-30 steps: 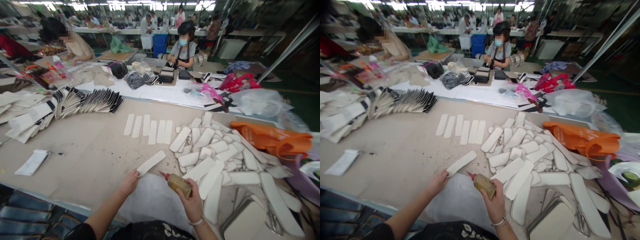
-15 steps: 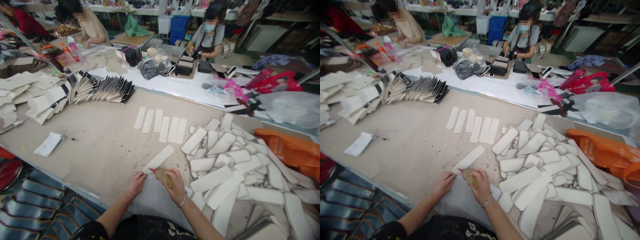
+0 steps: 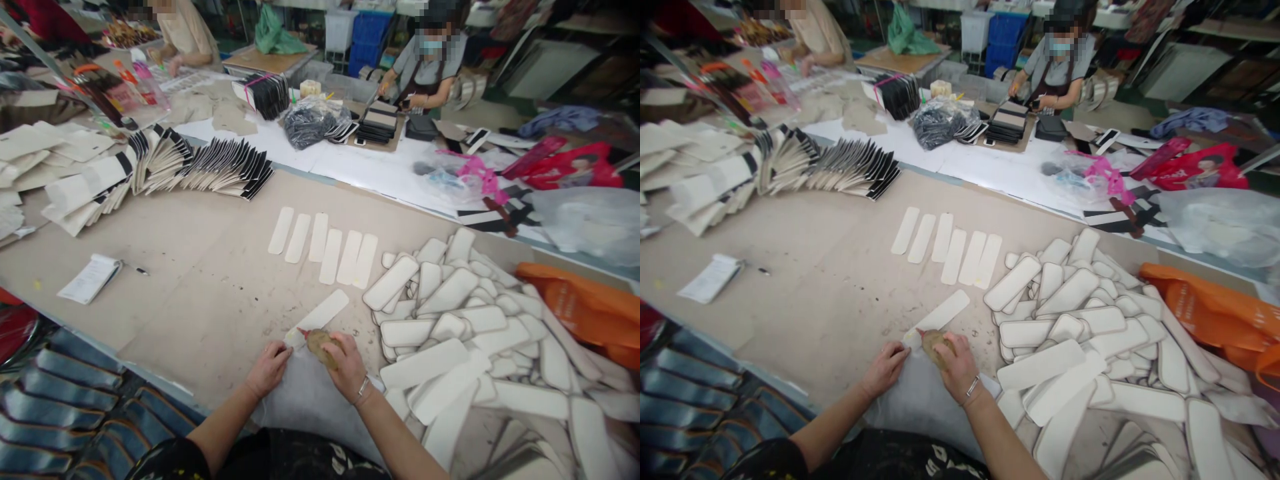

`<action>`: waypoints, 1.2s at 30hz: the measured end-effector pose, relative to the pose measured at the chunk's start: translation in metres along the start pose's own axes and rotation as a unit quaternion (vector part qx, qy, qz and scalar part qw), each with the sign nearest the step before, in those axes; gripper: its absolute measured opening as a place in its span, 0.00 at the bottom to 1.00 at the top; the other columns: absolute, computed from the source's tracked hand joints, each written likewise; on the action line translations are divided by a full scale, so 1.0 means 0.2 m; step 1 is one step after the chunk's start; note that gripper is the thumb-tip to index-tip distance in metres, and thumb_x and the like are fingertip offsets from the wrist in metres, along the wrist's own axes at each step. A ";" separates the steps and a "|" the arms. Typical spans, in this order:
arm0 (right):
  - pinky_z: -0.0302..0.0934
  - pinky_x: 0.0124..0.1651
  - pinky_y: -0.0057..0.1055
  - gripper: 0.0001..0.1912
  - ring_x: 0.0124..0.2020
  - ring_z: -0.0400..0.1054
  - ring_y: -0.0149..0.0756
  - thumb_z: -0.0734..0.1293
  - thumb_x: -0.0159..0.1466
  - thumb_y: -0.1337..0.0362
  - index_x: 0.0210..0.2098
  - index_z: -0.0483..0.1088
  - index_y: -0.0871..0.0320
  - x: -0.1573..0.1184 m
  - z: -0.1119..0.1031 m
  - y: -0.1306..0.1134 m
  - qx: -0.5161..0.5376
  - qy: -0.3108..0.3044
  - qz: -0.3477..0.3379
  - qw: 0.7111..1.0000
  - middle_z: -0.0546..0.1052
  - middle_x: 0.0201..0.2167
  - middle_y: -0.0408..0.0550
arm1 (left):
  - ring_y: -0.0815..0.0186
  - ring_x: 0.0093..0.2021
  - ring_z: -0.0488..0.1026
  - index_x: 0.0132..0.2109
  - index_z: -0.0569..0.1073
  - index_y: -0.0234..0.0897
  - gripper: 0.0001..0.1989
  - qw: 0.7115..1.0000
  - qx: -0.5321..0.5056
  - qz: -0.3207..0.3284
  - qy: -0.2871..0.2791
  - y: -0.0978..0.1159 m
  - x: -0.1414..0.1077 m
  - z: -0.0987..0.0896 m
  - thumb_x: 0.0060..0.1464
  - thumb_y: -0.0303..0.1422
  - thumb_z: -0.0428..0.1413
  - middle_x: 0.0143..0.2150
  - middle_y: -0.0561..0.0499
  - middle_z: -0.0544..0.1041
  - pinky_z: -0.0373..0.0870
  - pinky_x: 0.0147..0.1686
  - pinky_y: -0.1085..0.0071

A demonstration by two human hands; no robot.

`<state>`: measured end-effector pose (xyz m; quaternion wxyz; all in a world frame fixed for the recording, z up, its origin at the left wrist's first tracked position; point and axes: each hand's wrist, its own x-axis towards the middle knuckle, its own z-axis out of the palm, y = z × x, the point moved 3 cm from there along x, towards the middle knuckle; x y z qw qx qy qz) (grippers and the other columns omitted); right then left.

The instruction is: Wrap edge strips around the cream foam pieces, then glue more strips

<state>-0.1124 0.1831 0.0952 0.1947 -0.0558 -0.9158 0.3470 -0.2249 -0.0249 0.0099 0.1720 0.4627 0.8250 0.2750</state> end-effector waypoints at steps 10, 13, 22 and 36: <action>0.59 0.49 0.46 0.20 0.48 0.58 0.43 0.62 0.54 0.73 0.47 0.64 0.55 0.05 -0.19 0.26 -0.075 0.072 0.043 0.994 0.61 0.48 0.52 | 0.62 0.45 0.64 0.50 0.70 0.39 0.15 1.000 0.012 0.011 0.002 -0.01 0.00 0.01 0.58 0.29 0.45 0.43 0.46 0.67 0.65 0.47 0.64; 0.59 0.49 0.47 0.19 0.49 0.58 0.44 0.63 0.56 0.71 0.47 0.63 0.55 0.06 -0.24 0.33 -0.086 0.094 0.054 0.990 0.61 0.48 0.53 | 0.62 0.45 0.64 0.50 0.70 0.40 0.15 1.000 0.015 0.012 0.004 -0.02 0.00 0.01 0.57 0.28 0.46 0.43 0.46 0.67 0.65 0.47 0.63; 0.60 0.50 0.48 0.19 0.49 0.59 0.45 0.65 0.58 0.64 0.49 0.62 0.55 0.06 -0.29 0.45 -0.104 0.147 0.088 0.980 0.62 0.48 0.54 | 0.62 0.44 0.65 0.49 0.71 0.40 0.15 1.000 0.017 0.007 0.002 -0.01 0.00 0.01 0.58 0.29 0.45 0.43 0.46 0.69 0.65 0.47 0.63; 0.60 0.50 0.46 0.18 0.49 0.60 0.42 0.65 0.58 0.62 0.47 0.63 0.56 0.04 -0.17 0.31 -0.042 0.091 0.069 0.993 0.63 0.47 0.53 | 0.62 0.46 0.64 0.49 0.71 0.40 0.15 1.000 0.012 -0.009 -0.013 0.00 0.01 0.00 0.58 0.30 0.45 0.44 0.46 0.69 0.65 0.48 0.63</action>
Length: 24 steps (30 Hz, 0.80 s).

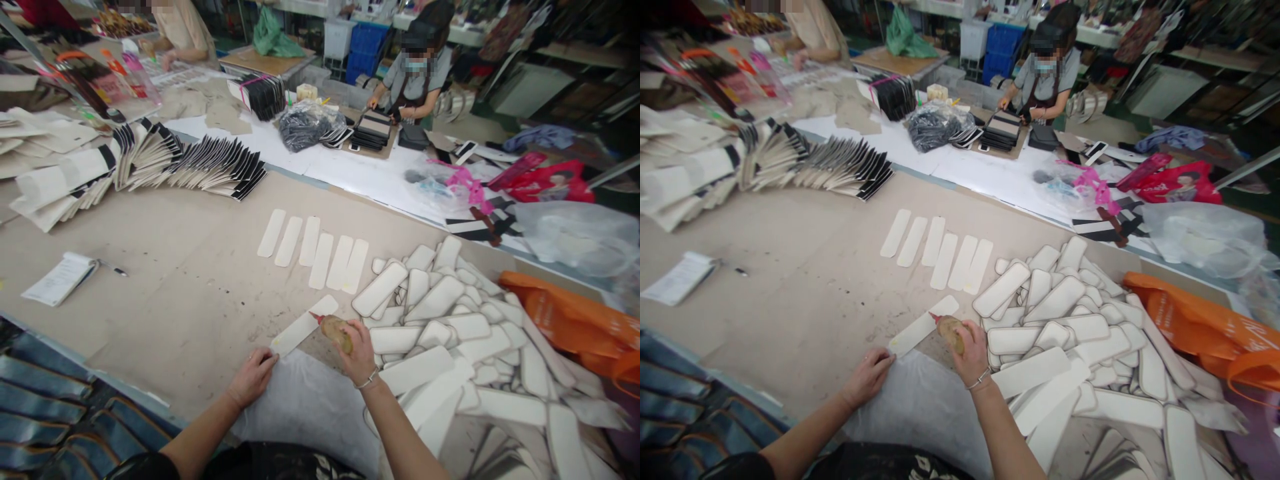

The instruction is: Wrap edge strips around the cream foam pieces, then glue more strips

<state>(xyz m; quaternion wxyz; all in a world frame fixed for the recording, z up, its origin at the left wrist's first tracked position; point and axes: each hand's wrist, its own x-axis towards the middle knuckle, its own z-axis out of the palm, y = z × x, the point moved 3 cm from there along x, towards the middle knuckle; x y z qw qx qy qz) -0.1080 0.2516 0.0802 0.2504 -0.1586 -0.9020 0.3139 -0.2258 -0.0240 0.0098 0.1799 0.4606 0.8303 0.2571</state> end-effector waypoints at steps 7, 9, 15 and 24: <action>0.60 0.48 0.49 0.18 0.48 0.60 0.44 0.65 0.58 0.64 0.48 0.63 0.55 0.03 -0.02 0.05 -0.017 0.006 -0.008 1.000 0.63 0.47 0.54 | 0.62 0.46 0.64 0.49 0.71 0.41 0.15 1.000 -0.004 -0.010 -0.003 -0.01 0.00 0.01 0.57 0.30 0.46 0.44 0.47 0.69 0.65 0.49 0.63; 0.60 0.49 0.49 0.19 0.49 0.59 0.45 0.65 0.58 0.63 0.49 0.62 0.55 0.05 -0.05 0.09 -0.032 0.024 0.002 0.999 0.62 0.48 0.54 | 0.62 0.46 0.64 0.49 0.71 0.41 0.15 1.000 -0.006 -0.009 -0.004 -0.02 -0.01 0.01 0.57 0.31 0.46 0.44 0.47 0.69 0.64 0.49 0.63; 0.59 0.50 0.48 0.20 0.49 0.59 0.45 0.65 0.58 0.62 0.49 0.61 0.54 0.08 -0.10 0.17 -0.063 0.067 0.018 0.996 0.63 0.47 0.53 | 0.62 0.46 0.64 0.50 0.71 0.41 0.15 1.000 -0.004 -0.004 -0.006 -0.01 -0.01 0.01 0.58 0.31 0.45 0.44 0.46 0.68 0.64 0.49 0.63; 0.60 0.50 0.47 0.21 0.48 0.59 0.44 0.66 0.57 0.63 0.49 0.61 0.56 -0.02 -0.15 0.17 -0.065 0.069 0.044 0.995 0.62 0.47 0.54 | 0.62 0.46 0.64 0.50 0.71 0.40 0.15 1.000 -0.006 -0.004 -0.009 -0.03 0.00 0.02 0.58 0.30 0.45 0.44 0.46 0.68 0.64 0.48 0.63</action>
